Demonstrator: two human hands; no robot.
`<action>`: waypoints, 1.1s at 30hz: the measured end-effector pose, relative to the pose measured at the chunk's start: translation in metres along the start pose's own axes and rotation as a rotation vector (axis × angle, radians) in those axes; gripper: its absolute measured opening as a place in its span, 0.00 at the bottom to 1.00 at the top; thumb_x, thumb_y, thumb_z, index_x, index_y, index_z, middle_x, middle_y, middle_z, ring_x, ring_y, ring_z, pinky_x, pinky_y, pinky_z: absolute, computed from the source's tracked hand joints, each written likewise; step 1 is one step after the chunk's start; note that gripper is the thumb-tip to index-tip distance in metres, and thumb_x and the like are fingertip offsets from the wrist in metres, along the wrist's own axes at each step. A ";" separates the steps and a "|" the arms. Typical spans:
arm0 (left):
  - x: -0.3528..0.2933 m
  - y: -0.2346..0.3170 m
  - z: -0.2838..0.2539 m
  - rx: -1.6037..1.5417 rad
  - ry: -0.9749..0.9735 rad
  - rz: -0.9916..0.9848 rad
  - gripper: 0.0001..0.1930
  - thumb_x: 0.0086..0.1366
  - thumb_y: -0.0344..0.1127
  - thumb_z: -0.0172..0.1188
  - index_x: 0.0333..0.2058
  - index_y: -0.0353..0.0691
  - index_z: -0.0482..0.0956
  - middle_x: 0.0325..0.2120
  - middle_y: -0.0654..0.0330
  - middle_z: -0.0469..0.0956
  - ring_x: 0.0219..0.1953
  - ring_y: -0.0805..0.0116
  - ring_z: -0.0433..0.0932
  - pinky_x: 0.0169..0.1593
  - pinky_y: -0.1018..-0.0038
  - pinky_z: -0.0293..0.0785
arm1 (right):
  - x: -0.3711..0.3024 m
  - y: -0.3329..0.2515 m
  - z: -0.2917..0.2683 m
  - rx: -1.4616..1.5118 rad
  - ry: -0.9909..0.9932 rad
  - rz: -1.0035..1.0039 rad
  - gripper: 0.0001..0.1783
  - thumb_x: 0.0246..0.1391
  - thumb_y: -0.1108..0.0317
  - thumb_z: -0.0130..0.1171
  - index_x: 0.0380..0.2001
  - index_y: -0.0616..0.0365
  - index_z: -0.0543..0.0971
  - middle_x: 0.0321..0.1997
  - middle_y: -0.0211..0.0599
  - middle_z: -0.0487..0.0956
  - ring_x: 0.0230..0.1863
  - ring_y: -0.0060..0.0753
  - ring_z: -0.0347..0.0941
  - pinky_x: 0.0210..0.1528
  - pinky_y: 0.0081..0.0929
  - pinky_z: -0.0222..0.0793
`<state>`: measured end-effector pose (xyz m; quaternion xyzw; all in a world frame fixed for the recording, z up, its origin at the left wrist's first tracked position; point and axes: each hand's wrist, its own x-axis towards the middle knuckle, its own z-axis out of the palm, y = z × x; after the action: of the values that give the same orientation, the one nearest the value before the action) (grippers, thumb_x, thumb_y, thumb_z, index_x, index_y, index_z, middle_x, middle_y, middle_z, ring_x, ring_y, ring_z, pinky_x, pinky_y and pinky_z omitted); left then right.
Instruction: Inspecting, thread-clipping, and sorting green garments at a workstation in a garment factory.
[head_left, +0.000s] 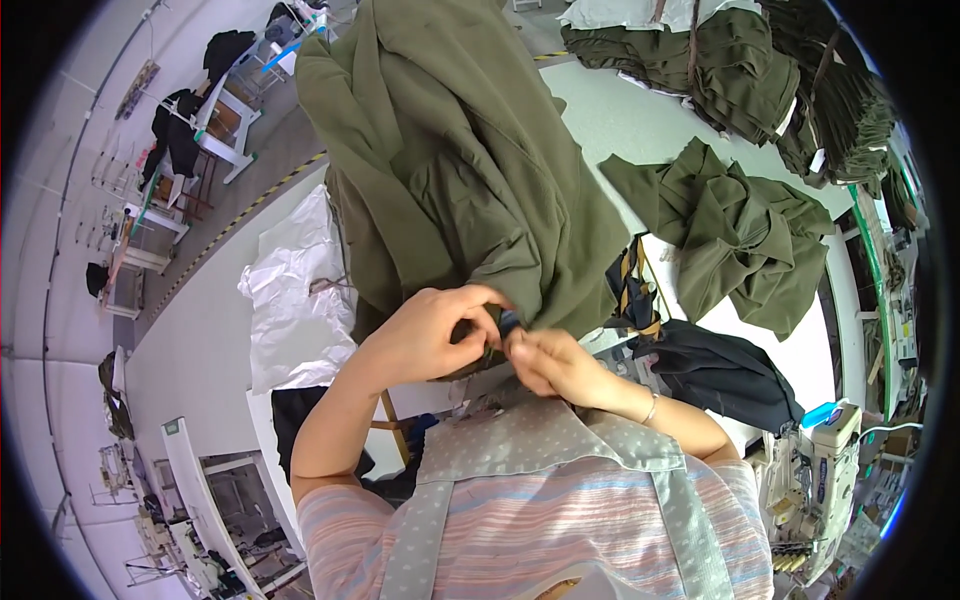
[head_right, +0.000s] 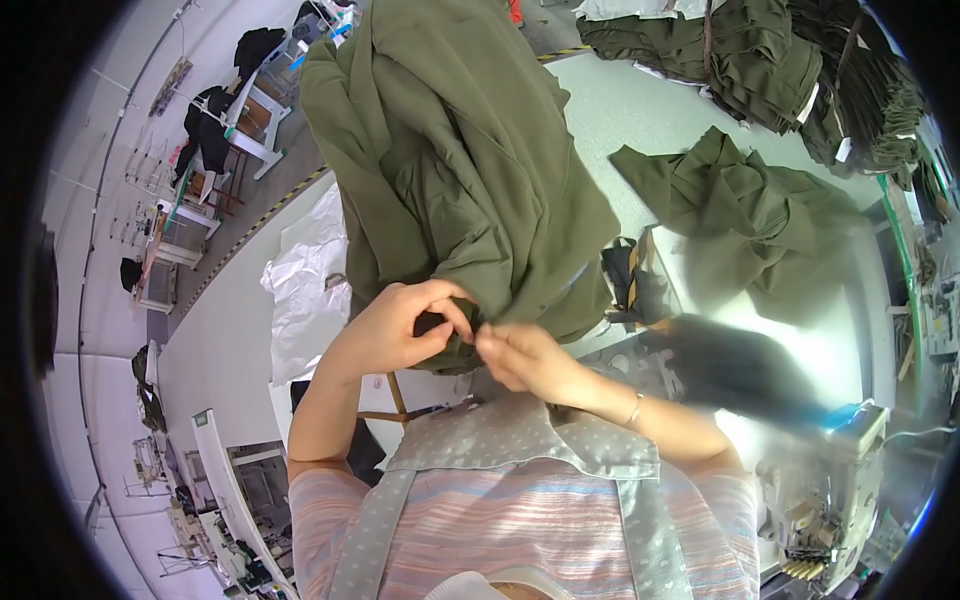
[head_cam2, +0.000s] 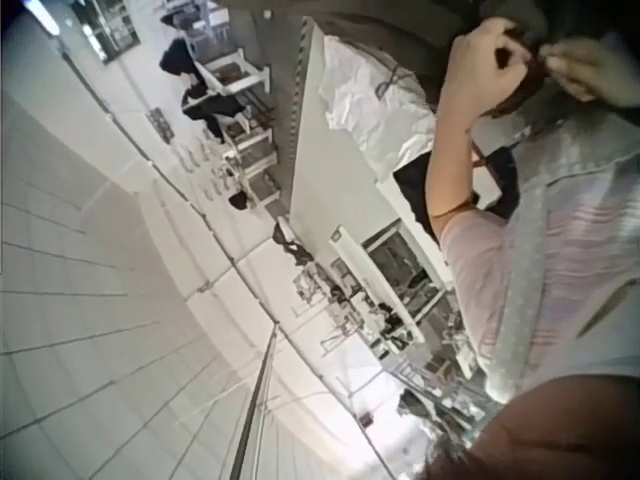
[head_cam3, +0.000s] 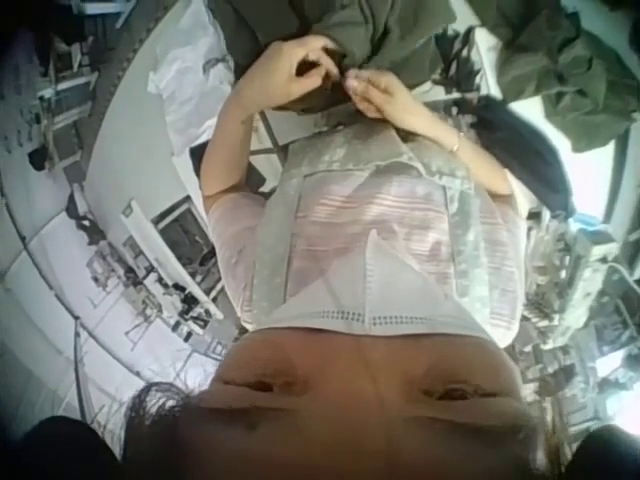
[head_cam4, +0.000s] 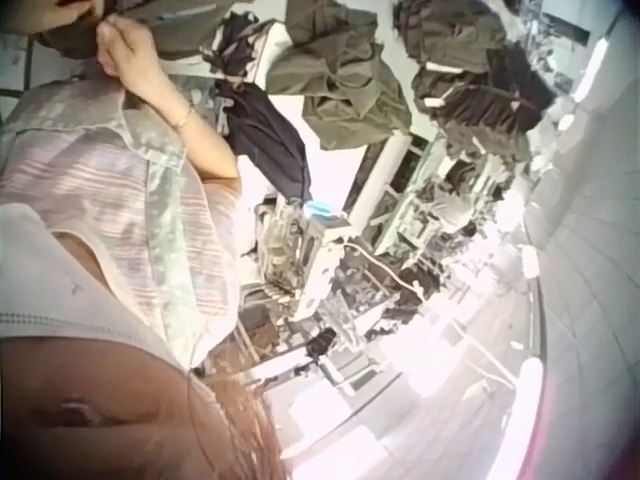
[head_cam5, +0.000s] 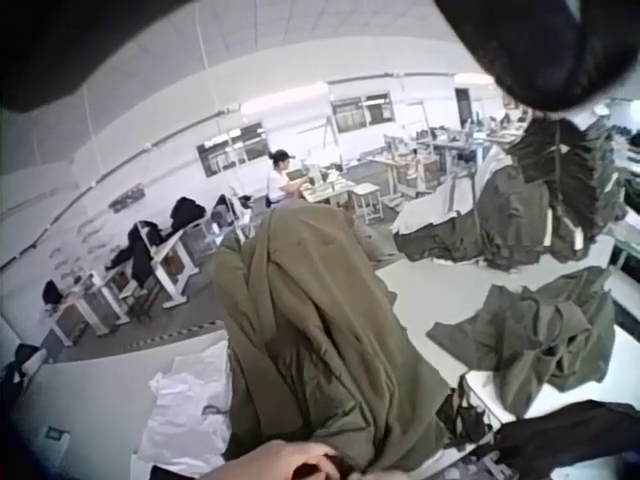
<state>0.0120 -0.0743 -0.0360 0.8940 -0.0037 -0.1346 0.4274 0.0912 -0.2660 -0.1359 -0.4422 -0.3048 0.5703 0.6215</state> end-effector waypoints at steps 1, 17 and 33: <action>-0.004 -0.005 -0.002 0.011 0.003 0.006 0.16 0.53 0.21 0.53 0.43 0.33 0.72 0.26 0.59 0.78 0.28 0.68 0.76 0.32 0.77 0.70 | -0.004 -0.007 -0.007 -0.006 -0.001 -0.012 0.16 0.65 0.57 0.46 0.38 0.61 0.72 0.19 0.22 0.64 0.18 0.12 0.55 0.19 0.16 0.52; 0.149 -0.117 -0.081 0.965 0.772 0.014 0.29 0.62 0.37 0.54 0.62 0.54 0.61 0.64 0.48 0.53 0.62 0.40 0.54 0.63 0.55 0.54 | 0.054 -0.002 -0.064 -1.228 0.471 -0.536 0.33 0.52 0.50 0.56 0.59 0.48 0.64 0.41 0.39 0.77 0.36 0.41 0.77 0.32 0.38 0.74; 0.421 0.116 0.250 1.018 -0.160 0.797 0.13 0.55 0.40 0.61 0.36 0.39 0.78 0.37 0.55 0.78 0.43 0.56 0.74 0.46 0.67 0.70 | -0.199 0.045 -0.179 -0.460 1.404 -0.480 0.14 0.51 0.74 0.57 0.42 0.56 0.70 0.17 0.31 0.62 0.17 0.23 0.57 0.21 0.21 0.56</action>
<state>0.3699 -0.3898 -0.1968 0.9021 -0.4299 -0.0133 -0.0342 0.1970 -0.4992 -0.2275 -0.7397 -0.0376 -0.0711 0.6681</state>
